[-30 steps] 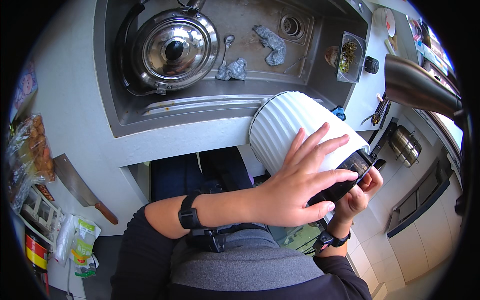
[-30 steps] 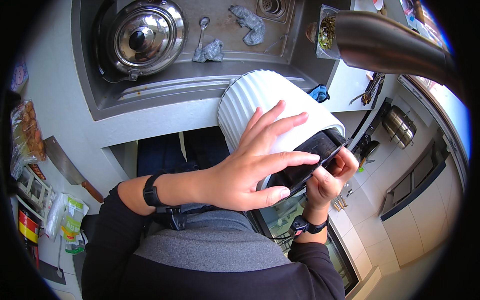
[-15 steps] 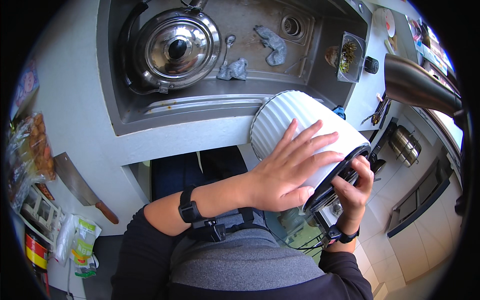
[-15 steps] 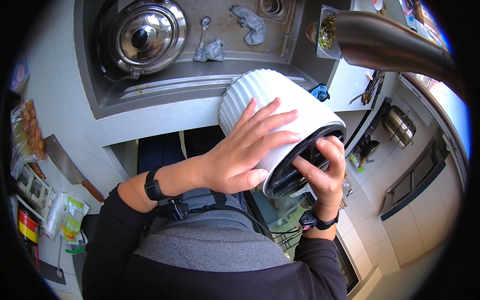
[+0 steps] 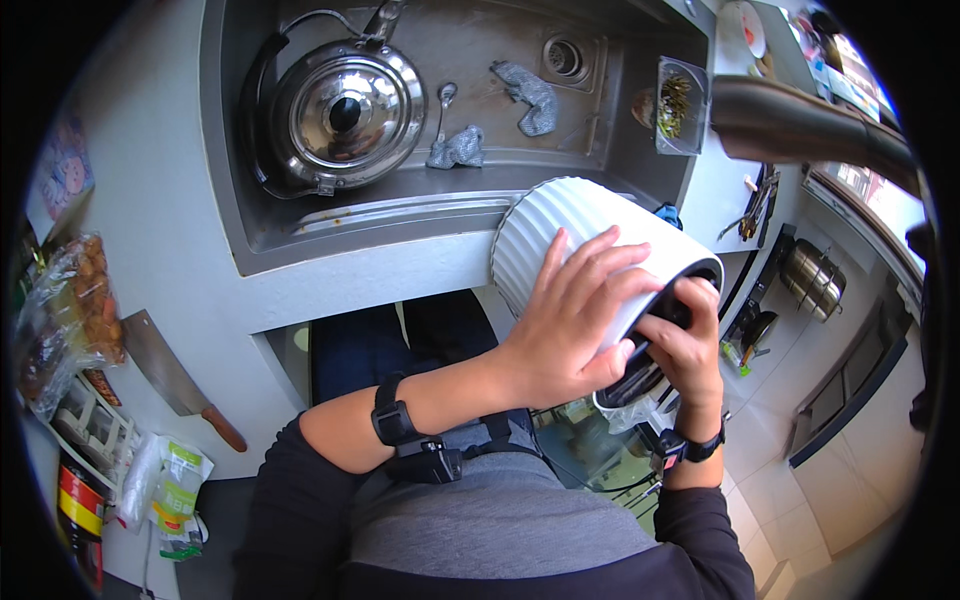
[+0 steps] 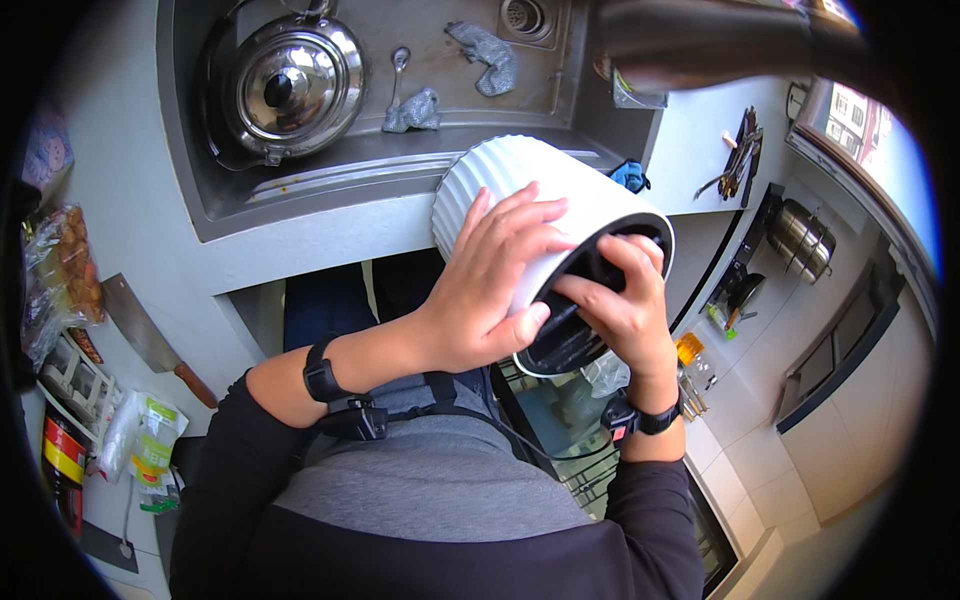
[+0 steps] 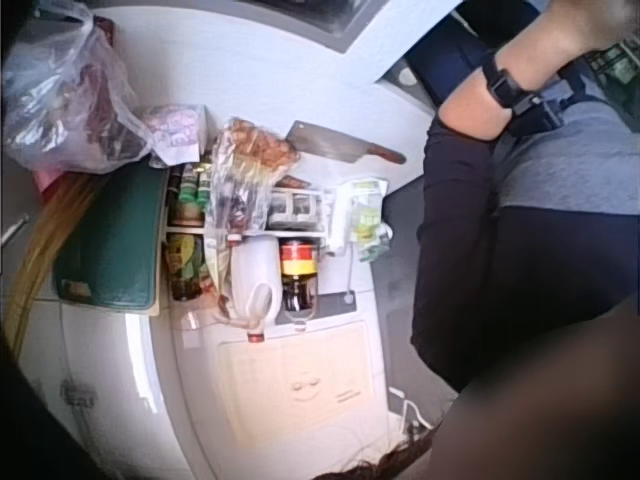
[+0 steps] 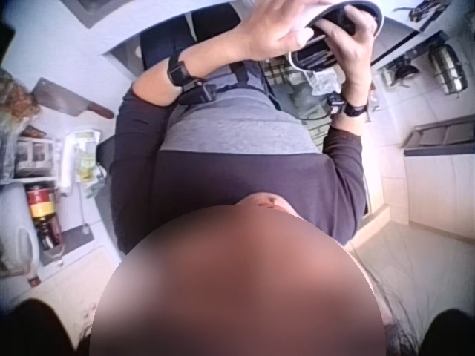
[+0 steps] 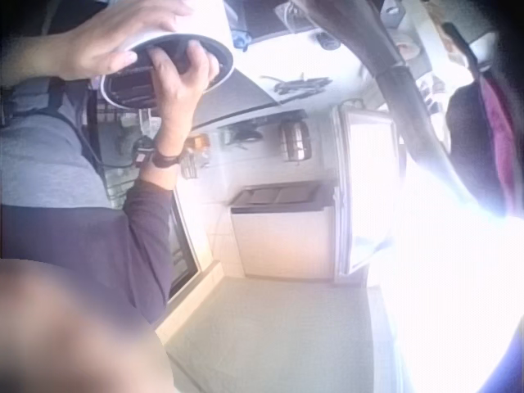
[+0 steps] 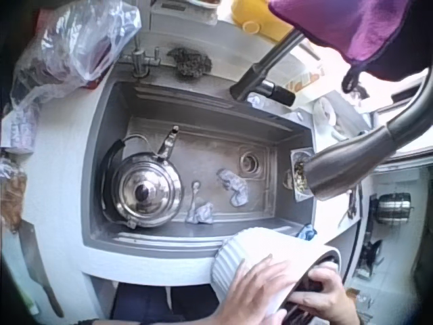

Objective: The person rinses a black cutlery organizer and a white ceramic container under the kitchen tap, then places the organizer into the container. They then sort and place spoons, forks, chopsticks, and knives into the organizer's compartments.

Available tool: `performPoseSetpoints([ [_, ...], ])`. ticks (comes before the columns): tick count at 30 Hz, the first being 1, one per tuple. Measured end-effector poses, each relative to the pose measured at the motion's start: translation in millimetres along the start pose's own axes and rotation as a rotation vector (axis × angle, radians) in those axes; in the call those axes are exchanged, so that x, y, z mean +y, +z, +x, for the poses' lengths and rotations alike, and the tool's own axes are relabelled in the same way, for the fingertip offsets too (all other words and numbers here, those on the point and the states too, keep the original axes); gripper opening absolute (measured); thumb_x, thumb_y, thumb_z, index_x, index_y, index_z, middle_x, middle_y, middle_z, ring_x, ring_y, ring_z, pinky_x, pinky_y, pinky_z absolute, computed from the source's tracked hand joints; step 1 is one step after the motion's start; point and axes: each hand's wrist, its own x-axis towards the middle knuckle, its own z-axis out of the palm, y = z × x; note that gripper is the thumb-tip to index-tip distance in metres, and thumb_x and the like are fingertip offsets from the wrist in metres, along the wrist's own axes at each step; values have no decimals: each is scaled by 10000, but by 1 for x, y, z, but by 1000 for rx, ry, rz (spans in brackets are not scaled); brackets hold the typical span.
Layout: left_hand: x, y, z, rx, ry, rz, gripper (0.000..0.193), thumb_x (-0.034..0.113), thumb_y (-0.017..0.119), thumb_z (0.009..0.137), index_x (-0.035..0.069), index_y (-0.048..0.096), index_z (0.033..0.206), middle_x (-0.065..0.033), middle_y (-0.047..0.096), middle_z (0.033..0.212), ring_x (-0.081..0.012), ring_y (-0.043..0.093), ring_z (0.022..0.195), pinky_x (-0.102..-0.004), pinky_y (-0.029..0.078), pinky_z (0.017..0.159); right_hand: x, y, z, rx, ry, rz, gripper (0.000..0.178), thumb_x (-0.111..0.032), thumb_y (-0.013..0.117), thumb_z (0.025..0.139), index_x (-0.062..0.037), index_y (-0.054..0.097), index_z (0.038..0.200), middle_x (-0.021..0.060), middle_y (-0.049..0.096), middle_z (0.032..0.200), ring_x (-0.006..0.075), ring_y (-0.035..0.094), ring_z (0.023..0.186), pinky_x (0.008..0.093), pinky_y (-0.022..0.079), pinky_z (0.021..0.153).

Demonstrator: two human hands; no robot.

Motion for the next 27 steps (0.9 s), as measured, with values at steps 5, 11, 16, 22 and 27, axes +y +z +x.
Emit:
performPoseSetpoints([
  [5,1,-1,2,23,12,31,586,330,552,809,107,436,1340,-143,375,1448,-378,253,1428,-612,109,1131,-3,-7,9,20,-7,96,393,-87,757,561,-199,724,936,93,561,1109,305,548,1022,421,407,934],
  [11,6,-6,-3,-55,-65,13,559,321,523,904,100,376,1397,-146,314,1526,-371,180,1464,-578,78,1147,-7,-26,5,59,-14,160,415,-161,786,665,-157,690,1069,86,603,1167,284,549,1165,456,370,1064],
  [16,11,-16,-9,-79,-104,-146,587,445,346,1026,39,318,1450,-196,265,1540,-354,151,1469,-419,97,1185,-7,-26,-5,230,-48,13,312,-220,750,721,-199,712,1030,12,641,923,199,623,971,425,399,1051],
  [22,12,-8,-17,-87,-166,-175,613,449,340,1033,22,269,1467,-165,272,1502,-284,217,1428,-391,142,1172,-7,-15,-20,302,47,90,327,-208,752,756,-175,717,1079,32,656,990,223,615,1017,447,387,1044],
  [27,18,-20,-1,-90,-340,-195,620,511,349,1024,40,338,1429,-108,389,1411,-225,350,1339,-356,232,1135,-1,9,-59,741,276,351,460,-194,743,782,-104,638,1222,120,592,1229,303,539,1177,395,396,1028],
])
